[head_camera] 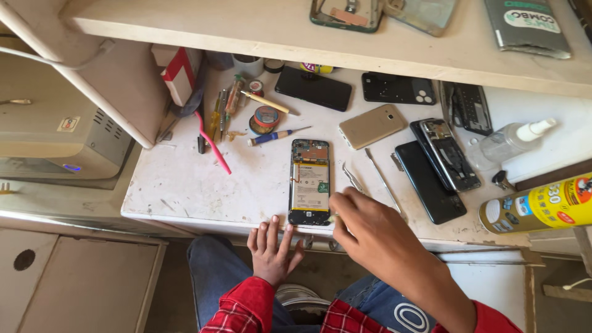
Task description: The person disassembles a smartphone at a repair bench. They use a screwdriver to remove screws from the opened phone, pry off internal components, detach the battery, and separate the back cover and midframe, placing removed parts on the bench.
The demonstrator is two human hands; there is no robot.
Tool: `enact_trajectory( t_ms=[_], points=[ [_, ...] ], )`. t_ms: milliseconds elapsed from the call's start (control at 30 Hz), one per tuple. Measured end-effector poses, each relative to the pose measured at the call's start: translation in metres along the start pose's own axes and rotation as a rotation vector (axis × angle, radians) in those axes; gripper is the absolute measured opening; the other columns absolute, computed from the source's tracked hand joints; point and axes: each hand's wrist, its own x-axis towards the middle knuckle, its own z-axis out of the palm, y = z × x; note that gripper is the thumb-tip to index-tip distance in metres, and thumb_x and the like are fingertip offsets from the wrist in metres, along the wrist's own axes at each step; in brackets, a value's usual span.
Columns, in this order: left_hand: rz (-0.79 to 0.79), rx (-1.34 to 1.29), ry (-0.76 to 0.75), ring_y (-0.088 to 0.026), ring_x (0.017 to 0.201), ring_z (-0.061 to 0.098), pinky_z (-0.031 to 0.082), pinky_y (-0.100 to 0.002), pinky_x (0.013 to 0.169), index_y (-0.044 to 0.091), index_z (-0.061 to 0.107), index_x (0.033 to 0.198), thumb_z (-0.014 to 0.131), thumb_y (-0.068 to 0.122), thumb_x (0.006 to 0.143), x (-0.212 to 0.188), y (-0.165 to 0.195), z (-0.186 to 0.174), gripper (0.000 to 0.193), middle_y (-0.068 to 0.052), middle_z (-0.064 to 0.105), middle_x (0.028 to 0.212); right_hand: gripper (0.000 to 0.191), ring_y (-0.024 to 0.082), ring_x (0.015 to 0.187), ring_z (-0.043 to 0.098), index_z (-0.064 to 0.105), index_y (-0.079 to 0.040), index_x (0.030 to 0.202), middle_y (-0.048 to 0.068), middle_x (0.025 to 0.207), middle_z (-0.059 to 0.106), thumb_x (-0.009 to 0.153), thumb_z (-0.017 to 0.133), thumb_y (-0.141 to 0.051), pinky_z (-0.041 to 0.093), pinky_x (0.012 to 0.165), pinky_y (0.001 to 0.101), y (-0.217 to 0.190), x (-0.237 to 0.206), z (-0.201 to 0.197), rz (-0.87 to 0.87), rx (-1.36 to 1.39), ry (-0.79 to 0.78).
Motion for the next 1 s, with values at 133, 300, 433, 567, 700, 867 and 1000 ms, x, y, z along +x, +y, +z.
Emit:
enact_trajectory(
  t_ms=[133, 300, 433, 567, 700, 867, 1000],
  points=[
    [0.011, -0.002, 0.007, -0.038, 0.146, 0.034, 0.024, -0.055, 0.12, 0.016, 0.047, 0.15, 0.077, 0.04, 0.089, 0.034, -0.089, -0.025, 0.072, -0.02, 0.042, 0.157, 0.015, 0.034, 0.066, 0.071, 0.062, -0.009, 0.104, 0.012, 0.078, 0.073, 0.095, 0.067, -0.02, 0.057, 0.061, 0.0443, -0.052, 0.087, 0.012, 0.203, -0.041, -0.179],
    [0.006, -0.015, 0.016, -0.039, 0.145, 0.034, 0.024, -0.056, 0.119, 0.016, 0.046, 0.15, 0.077, 0.039, 0.088, 0.087, -0.16, 0.006, 0.073, -0.021, 0.042, 0.156, 0.021, 0.035, 0.065, 0.07, 0.059, -0.003, 0.107, 0.017, 0.081, 0.067, 0.086, 0.062, -0.006, 0.056, 0.056, 0.0432, -0.046, 0.179, 0.01, -0.067, 0.066, -0.027],
    [0.004, -0.022, 0.019, -0.04, 0.145, 0.034, 0.024, -0.056, 0.119, 0.016, 0.046, 0.151, 0.077, 0.039, 0.089, 0.089, -0.157, 0.021, 0.073, -0.021, 0.041, 0.156, 0.025, 0.036, 0.066, 0.068, 0.057, 0.0, 0.102, 0.019, 0.085, 0.068, 0.086, 0.065, -0.016, 0.055, 0.056, 0.0433, -0.034, 0.179, 0.016, -0.162, -0.028, 0.161],
    [-0.007, -0.018, -0.011, -0.039, 0.144, 0.034, 0.025, -0.055, 0.119, 0.016, 0.046, 0.15, 0.077, 0.039, 0.087, 0.112, -0.133, 0.051, 0.074, -0.021, 0.041, 0.156, 0.021, 0.03, 0.067, 0.071, 0.061, -0.006, 0.097, 0.014, 0.076, 0.069, 0.099, 0.065, -0.026, 0.057, 0.061, 0.0417, 0.016, 0.187, -0.001, 0.239, -0.093, -0.183],
    [-0.004, -0.018, 0.002, -0.039, 0.145, 0.034, 0.024, -0.055, 0.119, 0.016, 0.046, 0.15, 0.077, 0.038, 0.087, 0.146, -0.136, 0.06, 0.073, -0.021, 0.041, 0.156, 0.013, 0.03, 0.059, 0.07, 0.062, -0.001, 0.097, 0.015, 0.072, 0.069, 0.092, 0.064, -0.014, 0.056, 0.053, 0.0416, 0.031, 0.208, -0.021, 0.059, -0.005, -0.105],
    [0.005, -0.023, 0.016, -0.039, 0.147, 0.032, 0.023, -0.055, 0.121, 0.015, 0.046, 0.15, 0.077, 0.037, 0.088, 0.156, -0.148, 0.084, 0.073, -0.021, 0.041, 0.157, 0.03, 0.028, 0.062, 0.069, 0.063, -0.005, 0.117, 0.015, 0.078, 0.068, 0.09, 0.066, -0.018, 0.056, 0.053, 0.0386, 0.039, 0.222, -0.016, 0.109, -0.062, -0.204],
    [0.005, -0.016, 0.008, -0.039, 0.147, 0.032, 0.023, -0.055, 0.121, 0.015, 0.046, 0.151, 0.077, 0.037, 0.088, 0.15, -0.147, 0.097, 0.073, -0.021, 0.041, 0.157, 0.019, 0.026, 0.069, 0.072, 0.06, -0.011, 0.112, 0.013, 0.077, 0.07, 0.105, 0.06, -0.029, 0.057, 0.061, 0.037, 0.044, 0.227, -0.003, 0.314, -0.216, -0.391]
  ],
)
